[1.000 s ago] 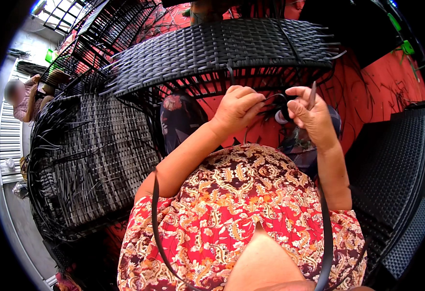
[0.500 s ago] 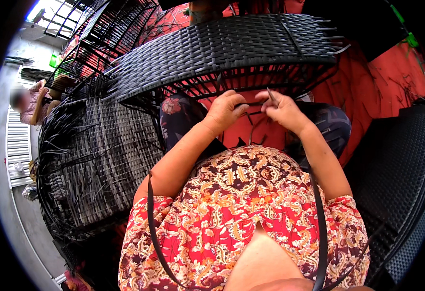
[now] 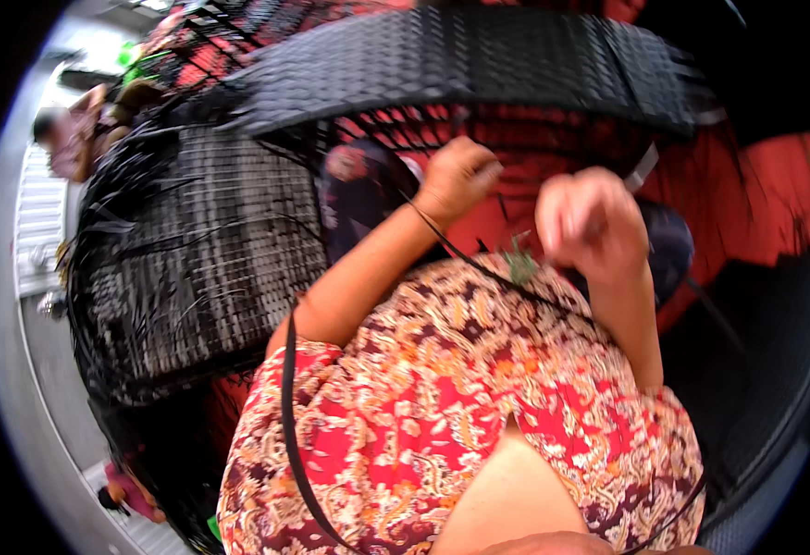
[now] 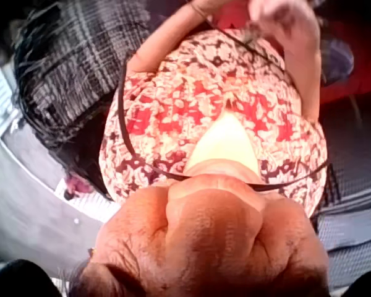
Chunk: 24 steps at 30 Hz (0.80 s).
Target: The person weaves black synthetic rattan strips through the frame of a chair, pulling strips tight and trimming excess material using a tool.
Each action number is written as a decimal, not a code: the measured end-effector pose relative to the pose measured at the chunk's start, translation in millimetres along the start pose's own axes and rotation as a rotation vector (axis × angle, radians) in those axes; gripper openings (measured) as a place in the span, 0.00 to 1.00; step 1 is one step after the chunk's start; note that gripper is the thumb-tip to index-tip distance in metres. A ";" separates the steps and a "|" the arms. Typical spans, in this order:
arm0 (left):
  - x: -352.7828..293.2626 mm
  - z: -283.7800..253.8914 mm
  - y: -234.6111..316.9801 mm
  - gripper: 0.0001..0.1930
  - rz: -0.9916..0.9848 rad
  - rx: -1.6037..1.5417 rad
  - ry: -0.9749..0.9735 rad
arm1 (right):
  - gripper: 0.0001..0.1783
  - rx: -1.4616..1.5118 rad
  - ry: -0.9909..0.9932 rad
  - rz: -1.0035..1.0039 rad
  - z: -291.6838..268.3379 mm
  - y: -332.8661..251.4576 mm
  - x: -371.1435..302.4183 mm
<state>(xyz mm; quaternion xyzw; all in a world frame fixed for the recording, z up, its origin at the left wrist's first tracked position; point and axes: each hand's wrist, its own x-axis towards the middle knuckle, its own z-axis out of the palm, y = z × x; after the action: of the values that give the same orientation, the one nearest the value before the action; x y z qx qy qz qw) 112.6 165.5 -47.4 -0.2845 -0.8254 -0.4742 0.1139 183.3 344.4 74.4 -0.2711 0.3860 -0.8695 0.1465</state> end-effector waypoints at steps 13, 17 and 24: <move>4.7 2.7 22.9 0.06 -0.188 -0.050 -0.144 | 0.12 -0.505 0.062 0.741 7.3 45.8 -3.8; 4.1 -5.1 22.0 0.06 -0.138 -0.007 -0.113 | 0.10 -0.584 0.148 0.498 17.4 8.1 4.3; 0.1 -3.5 14.8 0.06 -0.130 -0.056 -0.075 | 0.14 -0.676 -0.233 0.143 47.6 -66.8 -11.2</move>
<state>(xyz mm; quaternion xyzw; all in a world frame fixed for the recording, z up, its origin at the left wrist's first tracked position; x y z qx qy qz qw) 120.8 168.3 -34.9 -0.2511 -0.8322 -0.4923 0.0440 217.2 365.4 146.9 -0.3736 0.6504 -0.6436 0.1520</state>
